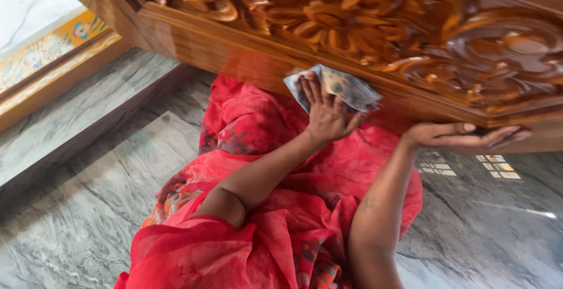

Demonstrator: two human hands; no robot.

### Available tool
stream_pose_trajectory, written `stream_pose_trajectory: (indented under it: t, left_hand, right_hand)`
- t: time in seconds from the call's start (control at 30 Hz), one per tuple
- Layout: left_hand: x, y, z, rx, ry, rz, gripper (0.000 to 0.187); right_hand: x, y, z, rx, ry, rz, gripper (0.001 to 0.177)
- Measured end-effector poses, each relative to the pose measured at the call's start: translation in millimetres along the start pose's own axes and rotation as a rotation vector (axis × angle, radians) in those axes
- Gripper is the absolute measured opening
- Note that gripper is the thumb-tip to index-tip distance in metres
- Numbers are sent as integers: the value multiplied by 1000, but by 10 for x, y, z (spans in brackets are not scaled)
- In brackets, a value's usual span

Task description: The person wipes a carved wooden door with a cloth while sitting on the floor, covering different sections of the ornate patterns.

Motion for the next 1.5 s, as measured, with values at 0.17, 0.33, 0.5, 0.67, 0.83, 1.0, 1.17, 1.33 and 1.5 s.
stream_pose_trajectory:
  t: [0.17,0.33,0.5,0.67,0.83,1.0,1.17,1.33,1.5]
  left_hand:
    - [-421,120,929,-224,-27,-163,73]
    - [-830,303,1282,-515,-146,-591,63]
    - [-858,312,785,-551,-121,-480,57]
    - [-645,438,-379,-293,-166,-148,47]
    - [252,129,-1500,117,-87,332,62]
    - [795,-99,-2232,616,101,702,73]
    - [601,108,-2856,822,495,899,74]
    - [-226,615,-2643,955,221,449,73]
    - [-444,484,-896,-19,-68,-70,55]
  right_hand:
    - [43,-102,-51,-70,-67,0,55]
    - [139,-241,-411,60,-126,-9,74]
    - [154,-189,-205,-93,-100,-58,51]
    - [146,-154,-189,-11,42,-72,52]
    - [106,-116,-256,13,50,-70,53]
    - [51,87,-92,-126,41,-57,53]
    - [16,215,82,-124,-47,-38,50]
    - [-60,307,200,-215,-222,20,49]
    - [-77,220,-116,-184,-281,-26,61]
Point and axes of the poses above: each hand's wrist, its own y-axis away from the middle knuckle, its own x-axis out of the back of the hand, z = x × y, the point moved 8 cm from there along -y, towards the middle knuckle, and after that the axes turned 9 degrees about x, right-handed, at the moved point
